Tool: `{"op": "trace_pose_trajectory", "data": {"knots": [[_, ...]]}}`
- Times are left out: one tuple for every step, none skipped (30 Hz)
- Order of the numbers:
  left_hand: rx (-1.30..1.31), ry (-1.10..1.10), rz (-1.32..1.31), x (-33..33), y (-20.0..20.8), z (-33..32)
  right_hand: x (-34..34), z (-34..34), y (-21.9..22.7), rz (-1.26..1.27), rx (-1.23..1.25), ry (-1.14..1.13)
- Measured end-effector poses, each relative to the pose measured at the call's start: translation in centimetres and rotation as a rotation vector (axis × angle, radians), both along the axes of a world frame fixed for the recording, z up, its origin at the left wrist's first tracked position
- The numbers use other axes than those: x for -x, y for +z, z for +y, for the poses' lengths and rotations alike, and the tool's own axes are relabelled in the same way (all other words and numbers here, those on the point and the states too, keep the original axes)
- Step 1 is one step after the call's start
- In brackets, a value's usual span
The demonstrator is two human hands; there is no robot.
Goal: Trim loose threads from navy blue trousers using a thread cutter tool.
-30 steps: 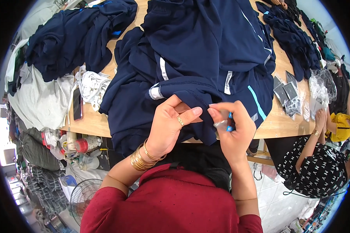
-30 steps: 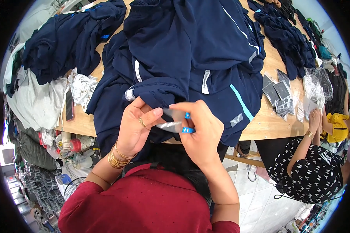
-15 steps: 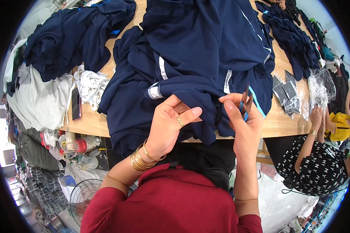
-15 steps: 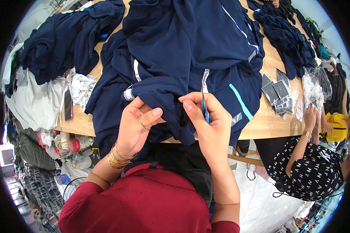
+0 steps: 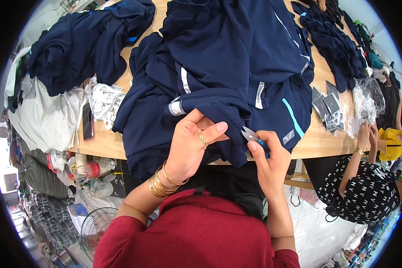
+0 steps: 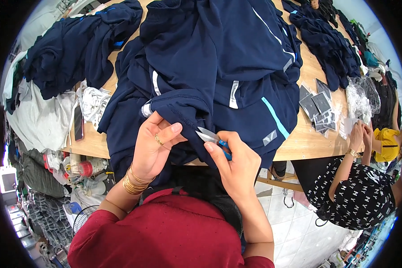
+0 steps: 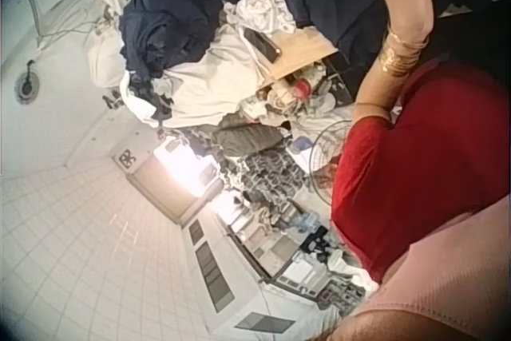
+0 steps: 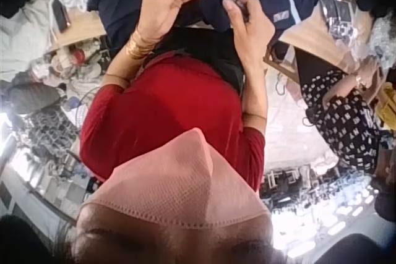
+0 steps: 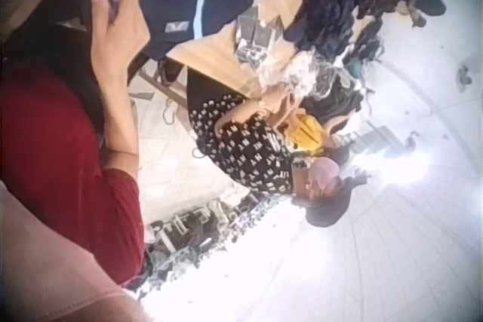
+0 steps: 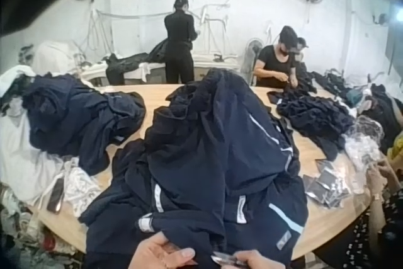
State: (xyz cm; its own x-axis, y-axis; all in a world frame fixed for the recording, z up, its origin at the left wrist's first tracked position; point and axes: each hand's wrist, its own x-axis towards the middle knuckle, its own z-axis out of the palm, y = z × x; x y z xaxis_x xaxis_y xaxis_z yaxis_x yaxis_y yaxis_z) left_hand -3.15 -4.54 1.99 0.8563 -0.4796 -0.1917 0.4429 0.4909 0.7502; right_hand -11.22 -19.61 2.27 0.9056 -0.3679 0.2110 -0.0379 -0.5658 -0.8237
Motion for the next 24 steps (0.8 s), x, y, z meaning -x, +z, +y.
{"op": "trace_pose_trajectory", "data": {"knots": [[0.0, 0.0, -0.001, 0.02, -0.02, -0.02, 0.0, 0.0, -0.21, -0.022, 0.045, -0.011], [0.004, 0.005, 0.001, 0.05, -0.08, -0.04, -0.01, 0.02, -0.3, -0.044, 0.091, -0.022], [0.008, 0.01, 0.002, 0.08, -0.1, -0.06, -0.09, 0.08, -0.1, -0.031, 0.095, -0.032], [0.008, 0.01, 0.002, 0.1, -0.07, -0.05, -0.17, 0.14, 0.0, -0.032, 0.095, -0.033], [0.012, 0.008, -0.008, 0.12, -0.03, -0.05, -0.26, 0.18, 0.08, -0.043, 0.124, -0.034], [0.017, 0.006, -0.017, 0.14, 0.0, -0.03, -0.33, 0.22, 0.11, -0.055, 0.153, -0.034], [0.017, 0.005, -0.018, 0.18, -0.02, -0.02, -0.39, 0.25, 0.1, -0.056, 0.153, -0.035], [0.02, 0.007, -0.019, 0.22, -0.08, 0.01, -0.44, 0.28, 0.05, -0.062, 0.165, -0.032], [0.023, 0.008, -0.02, 0.24, -0.1, 0.03, -0.49, 0.31, 0.03, -0.067, 0.178, -0.029], [0.024, 0.008, -0.02, 0.24, -0.08, 0.03, -0.52, 0.3, 0.04, -0.068, 0.178, -0.029], [0.028, 0.003, -0.02, 0.24, -0.04, 0.03, -0.56, 0.29, 0.05, -0.075, 0.184, -0.028], [0.032, -0.003, -0.02, 0.24, -0.03, 0.03, -0.58, 0.29, 0.06, -0.082, 0.191, -0.027], [0.032, -0.002, -0.021, 0.25, -0.06, 0.05, -0.62, 0.34, 0.08, -0.082, 0.19, -0.026], [0.031, 0.002, -0.021, 0.28, -0.12, 0.06, -0.66, 0.39, 0.12, -0.08, 0.189, -0.027], [0.031, 0.006, -0.022, 0.29, -0.16, 0.07, -0.7, 0.43, 0.14, -0.077, 0.189, -0.028], [0.032, 0.006, -0.022, 0.27, -0.14, 0.07, -0.71, 0.44, 0.14, -0.077, 0.19, -0.029], [0.029, 0.002, -0.019, 0.24, -0.11, 0.06, -0.73, 0.45, 0.13, -0.092, 0.203, -0.027], [0.026, -0.003, -0.015, 0.22, -0.1, 0.06, -0.74, 0.44, 0.12, -0.106, 0.217, -0.024], [0.025, -0.002, -0.015, 0.22, -0.12, 0.1, -0.74, 0.47, 0.16, -0.106, 0.217, -0.023], [0.023, -0.001, -0.016, 0.23, -0.15, 0.14, -0.71, 0.5, 0.24, -0.084, 0.214, -0.026], [0.022, 0.0, -0.017, 0.22, -0.18, 0.18, -0.72, 0.52, 0.28, -0.061, 0.212, -0.029], [0.023, 0.0, -0.017, 0.19, -0.14, 0.18, -0.73, 0.5, 0.29, -0.061, 0.213, -0.029], [0.023, -0.004, -0.02, 0.15, -0.08, 0.19, -0.75, 0.48, 0.28, -0.078, 0.218, -0.026], [0.023, -0.007, -0.023, 0.12, -0.04, 0.19, -0.79, 0.46, 0.29, -0.095, 0.223, -0.022]]}}
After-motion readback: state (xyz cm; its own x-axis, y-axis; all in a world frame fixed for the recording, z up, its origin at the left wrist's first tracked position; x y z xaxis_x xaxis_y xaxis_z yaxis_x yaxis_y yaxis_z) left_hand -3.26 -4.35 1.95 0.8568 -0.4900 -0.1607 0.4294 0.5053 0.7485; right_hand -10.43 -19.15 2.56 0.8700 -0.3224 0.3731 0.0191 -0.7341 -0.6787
